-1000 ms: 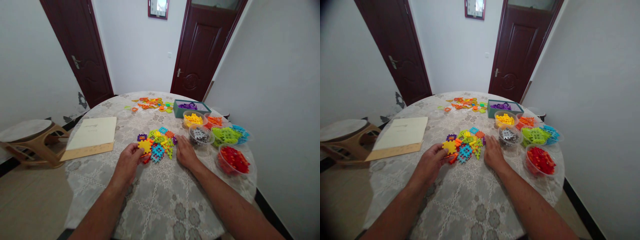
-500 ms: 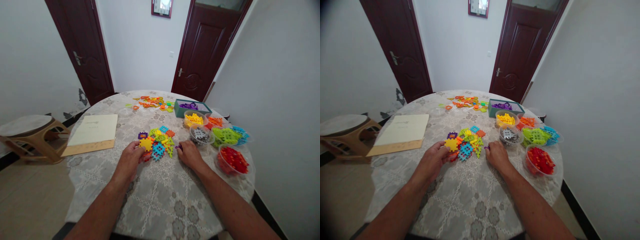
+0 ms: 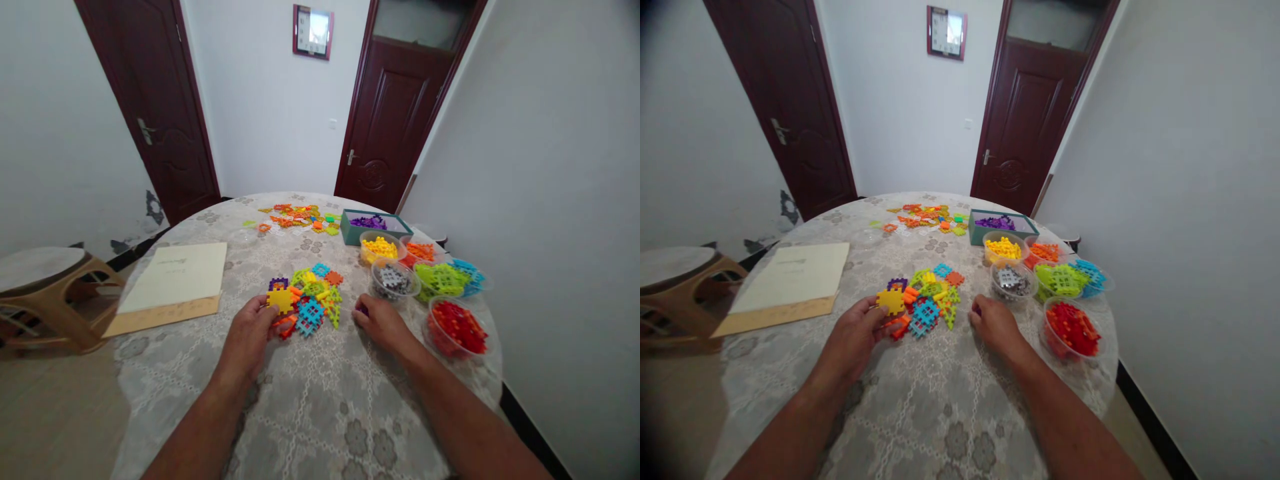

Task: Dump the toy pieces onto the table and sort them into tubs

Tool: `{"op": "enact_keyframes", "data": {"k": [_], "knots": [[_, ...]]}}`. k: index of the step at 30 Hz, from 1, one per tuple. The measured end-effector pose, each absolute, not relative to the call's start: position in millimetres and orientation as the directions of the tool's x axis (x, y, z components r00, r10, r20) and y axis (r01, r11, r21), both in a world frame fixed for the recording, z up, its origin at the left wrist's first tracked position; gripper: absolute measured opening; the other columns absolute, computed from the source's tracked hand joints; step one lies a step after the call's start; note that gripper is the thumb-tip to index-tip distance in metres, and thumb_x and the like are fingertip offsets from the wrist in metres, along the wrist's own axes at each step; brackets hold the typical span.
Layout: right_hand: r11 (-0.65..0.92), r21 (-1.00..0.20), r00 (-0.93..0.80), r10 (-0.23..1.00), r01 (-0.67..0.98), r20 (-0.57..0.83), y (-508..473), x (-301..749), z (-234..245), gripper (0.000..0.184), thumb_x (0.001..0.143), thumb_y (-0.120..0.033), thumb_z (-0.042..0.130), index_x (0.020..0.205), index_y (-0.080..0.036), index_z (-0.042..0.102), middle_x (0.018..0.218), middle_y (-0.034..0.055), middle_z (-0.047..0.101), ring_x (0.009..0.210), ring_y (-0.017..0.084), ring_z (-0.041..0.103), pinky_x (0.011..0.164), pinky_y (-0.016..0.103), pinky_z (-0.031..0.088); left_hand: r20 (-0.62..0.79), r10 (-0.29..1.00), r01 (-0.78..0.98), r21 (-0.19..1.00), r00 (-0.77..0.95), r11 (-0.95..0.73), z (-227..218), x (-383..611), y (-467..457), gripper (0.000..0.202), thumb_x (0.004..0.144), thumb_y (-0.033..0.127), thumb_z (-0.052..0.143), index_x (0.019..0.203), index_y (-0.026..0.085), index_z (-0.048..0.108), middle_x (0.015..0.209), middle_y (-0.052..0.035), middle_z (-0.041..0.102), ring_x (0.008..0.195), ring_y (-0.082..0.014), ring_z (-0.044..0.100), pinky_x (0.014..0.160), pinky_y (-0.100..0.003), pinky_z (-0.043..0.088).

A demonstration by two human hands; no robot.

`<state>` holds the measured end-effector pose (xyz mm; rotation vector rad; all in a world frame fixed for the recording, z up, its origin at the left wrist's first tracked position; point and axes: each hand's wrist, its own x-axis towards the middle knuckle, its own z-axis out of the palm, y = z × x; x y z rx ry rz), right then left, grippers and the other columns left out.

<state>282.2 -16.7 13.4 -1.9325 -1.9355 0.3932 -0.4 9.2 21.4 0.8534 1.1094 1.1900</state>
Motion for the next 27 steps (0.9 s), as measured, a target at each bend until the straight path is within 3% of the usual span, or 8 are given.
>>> {"op": "enact_keyframes", "data": {"k": [5,9,12,15,18,22,27], "knots": [[0.160,-0.674,-0.230,0.973,0.721,-0.014,-26.1,276.4,51.6,0.022,0.096,-0.021,0.056,0.111,-0.020,0.072,0.085,0.0014,0.075,0.073,0.014,0.067,0.069,0.024,0.045,-0.195,0.981,-0.240,0.953,-0.021,0.185,17.5,-4.0,13.8,0.035,0.082,0.022,0.067,0.117,0.017,0.066,0.111,-0.0121,0.077,0.085,-0.0212,0.078,0.069,-0.031,0.067],[0.132,-0.667,-0.278,0.953,0.733,-0.117,8.1,284.6,88.9,0.025,0.088,-0.017,0.064,0.111,-0.022,0.074,0.083,0.0014,0.077,0.063,0.013,0.066,0.059,0.022,0.047,-0.178,0.984,-0.176,0.969,-0.009,0.174,15.0,-3.5,13.4,0.036,0.082,0.025,0.067,0.118,0.018,0.067,0.107,-0.0105,0.078,0.076,-0.0196,0.078,0.066,-0.031,0.065],[-0.018,-0.676,-0.120,0.980,0.736,-0.157,66.3,303.7,118.3,0.023,0.083,-0.015,0.070,0.106,-0.018,0.074,0.071,0.0022,0.074,0.051,0.012,0.061,0.051,0.021,0.046,-0.179,0.984,-0.134,0.975,0.009,0.179,15.8,-2.6,11.9,0.037,0.083,0.027,0.067,0.119,0.019,0.066,0.108,-0.0101,0.078,0.074,-0.0205,0.078,0.060,-0.029,0.063],[-0.086,-0.746,0.239,0.966,0.661,0.100,122.6,326.0,146.0,0.030,0.083,-0.015,0.071,0.113,-0.013,0.072,0.070,0.0039,0.072,0.056,0.014,0.064,0.056,0.022,0.052,-0.175,0.984,-0.132,0.975,0.037,0.178,18.6,-3.1,11.7,0.038,0.084,0.031,0.066,0.121,0.019,0.065,0.109,-0.0101,0.078,0.076,-0.0214,0.078,0.060,-0.029,0.063],[-0.076,-0.740,0.384,0.887,0.668,0.256,148.1,339.1,159.9,0.041,0.086,-0.017,0.067,0.126,-0.011,0.068,0.091,0.0105,0.077,0.073,0.018,0.071,0.067,0.027,0.057,-0.168,0.985,-0.137,0.975,0.048,0.173,21.7,-5.2,12.0,0.038,0.086,0.032,0.066,0.121,0.018,0.066,0.107,-0.0101,0.078,0.076,-0.0200,0.077,0.065,-0.031,0.064],[-0.031,-0.693,0.350,0.878,0.721,0.325,130.0,323.8,136.1,0.032,0.086,-0.016,0.062,0.116,-0.014,0.074,0.111,0.0126,0.076,0.093,0.021,0.072,0.082,0.031,0.057,-0.153,0.986,-0.135,0.978,0.070,0.162,21.8,-8.1,12.1,0.038,0.086,0.035,0.066,0.120,0.019,0.067,0.110,-0.0101,0.078,0.078,-0.0196,0.077,0.067,-0.030,0.064],[0.149,-0.790,0.033,0.977,0.595,0.209,66.8,259.9,66.2,0.025,0.091,-0.027,0.058,0.108,-0.019,0.076,0.092,0.0063,0.076,0.083,0.020,0.073,0.070,0.029,0.058,-0.146,0.984,-0.107,0.982,0.105,0.157,18.9,-6.0,10.8,0.041,0.086,0.037,0.068,0.121,0.018,0.068,0.106,-0.0097,0.078,0.079,-0.0195,0.076,0.067,-0.027,0.062]]}}
